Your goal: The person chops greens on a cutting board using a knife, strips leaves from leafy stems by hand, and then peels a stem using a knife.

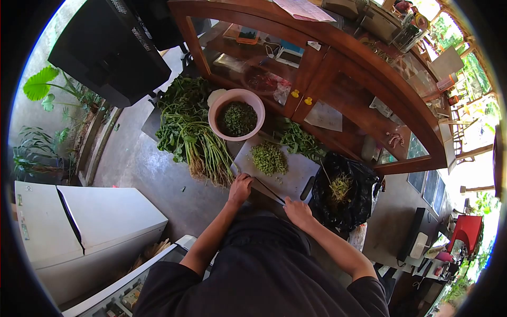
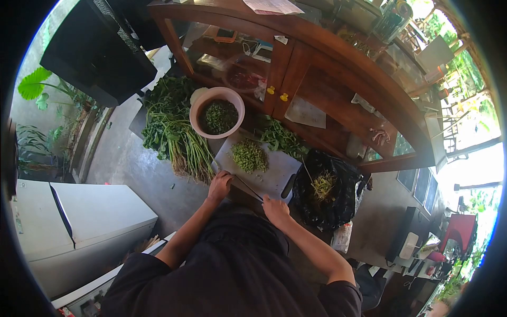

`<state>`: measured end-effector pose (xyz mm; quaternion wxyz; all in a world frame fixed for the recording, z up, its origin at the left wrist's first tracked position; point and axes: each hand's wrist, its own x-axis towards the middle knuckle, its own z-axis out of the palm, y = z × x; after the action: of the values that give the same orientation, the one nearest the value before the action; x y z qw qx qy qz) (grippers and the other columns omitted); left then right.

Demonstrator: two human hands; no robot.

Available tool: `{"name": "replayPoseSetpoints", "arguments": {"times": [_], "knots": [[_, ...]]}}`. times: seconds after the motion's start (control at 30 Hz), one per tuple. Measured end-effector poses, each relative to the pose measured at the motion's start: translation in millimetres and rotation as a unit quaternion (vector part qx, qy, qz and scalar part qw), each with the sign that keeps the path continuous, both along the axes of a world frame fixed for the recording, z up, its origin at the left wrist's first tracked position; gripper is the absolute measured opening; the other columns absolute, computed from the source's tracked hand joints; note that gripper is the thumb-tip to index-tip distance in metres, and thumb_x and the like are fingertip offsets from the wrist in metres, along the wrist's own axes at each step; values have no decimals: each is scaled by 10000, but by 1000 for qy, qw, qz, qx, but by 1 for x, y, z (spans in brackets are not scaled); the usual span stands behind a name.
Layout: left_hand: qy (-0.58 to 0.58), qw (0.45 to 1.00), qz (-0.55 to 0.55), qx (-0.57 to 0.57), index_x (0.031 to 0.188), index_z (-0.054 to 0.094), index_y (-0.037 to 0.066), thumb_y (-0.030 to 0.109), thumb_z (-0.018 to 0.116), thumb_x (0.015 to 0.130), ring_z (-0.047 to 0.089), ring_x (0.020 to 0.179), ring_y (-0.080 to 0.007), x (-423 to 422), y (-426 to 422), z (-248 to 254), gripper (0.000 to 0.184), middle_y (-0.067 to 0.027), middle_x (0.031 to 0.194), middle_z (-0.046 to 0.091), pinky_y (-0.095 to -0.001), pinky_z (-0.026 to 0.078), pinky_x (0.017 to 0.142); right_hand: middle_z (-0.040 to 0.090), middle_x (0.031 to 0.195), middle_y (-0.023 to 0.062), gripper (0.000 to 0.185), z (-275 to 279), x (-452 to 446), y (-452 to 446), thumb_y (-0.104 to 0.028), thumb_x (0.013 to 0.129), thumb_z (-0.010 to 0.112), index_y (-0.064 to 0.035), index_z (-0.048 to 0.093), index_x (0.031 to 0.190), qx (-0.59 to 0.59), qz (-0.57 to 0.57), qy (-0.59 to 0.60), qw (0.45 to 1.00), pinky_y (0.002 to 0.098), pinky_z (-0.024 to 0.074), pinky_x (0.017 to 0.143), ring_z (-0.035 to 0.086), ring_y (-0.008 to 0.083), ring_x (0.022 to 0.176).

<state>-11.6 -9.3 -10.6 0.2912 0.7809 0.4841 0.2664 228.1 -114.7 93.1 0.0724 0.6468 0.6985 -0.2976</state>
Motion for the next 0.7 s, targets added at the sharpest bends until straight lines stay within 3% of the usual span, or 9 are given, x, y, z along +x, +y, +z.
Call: {"name": "replayPoseSetpoints", "arguments": {"times": [0.2,0.4,0.47,0.57,0.7], "knots": [[18,1000,11,6,948,707,34,13,604,799,575,988,-332,2,-1,3,182,-128,984,629,-412,477,908,680,792,221,256,-45,-3,-11,-250,947,513,-30,465,1068,54,-17,-29,998,535,546,678,678,420,760],[32,999,7,29,958,709,24,12,609,788,577,989,-330,4,-3,3,197,-123,973,631,-406,471,928,688,813,216,284,-73,-23,8,-254,960,496,-36,456,1137,68,-12,-10,998,528,550,695,681,420,779],[21,999,17,21,961,712,27,11,619,787,584,978,-331,4,-2,5,198,-124,966,633,-408,467,939,695,830,218,366,-76,-32,15,-235,965,477,-14,490,1257,71,-6,-8,997,499,566,677,699,374,771],[28,999,25,18,956,717,36,5,625,791,592,966,-329,4,-2,3,191,-123,955,634,-407,479,924,686,823,224,391,-77,-26,7,-323,989,473,-32,437,1248,62,-14,15,998,531,548,713,680,416,784],[29,999,38,18,950,720,43,0,627,795,598,965,-323,5,-3,7,186,-119,957,637,-404,497,895,683,830,227,395,-74,-6,-10,-335,986,477,-34,443,1239,30,-22,0,999,532,544,724,678,413,798]]}}
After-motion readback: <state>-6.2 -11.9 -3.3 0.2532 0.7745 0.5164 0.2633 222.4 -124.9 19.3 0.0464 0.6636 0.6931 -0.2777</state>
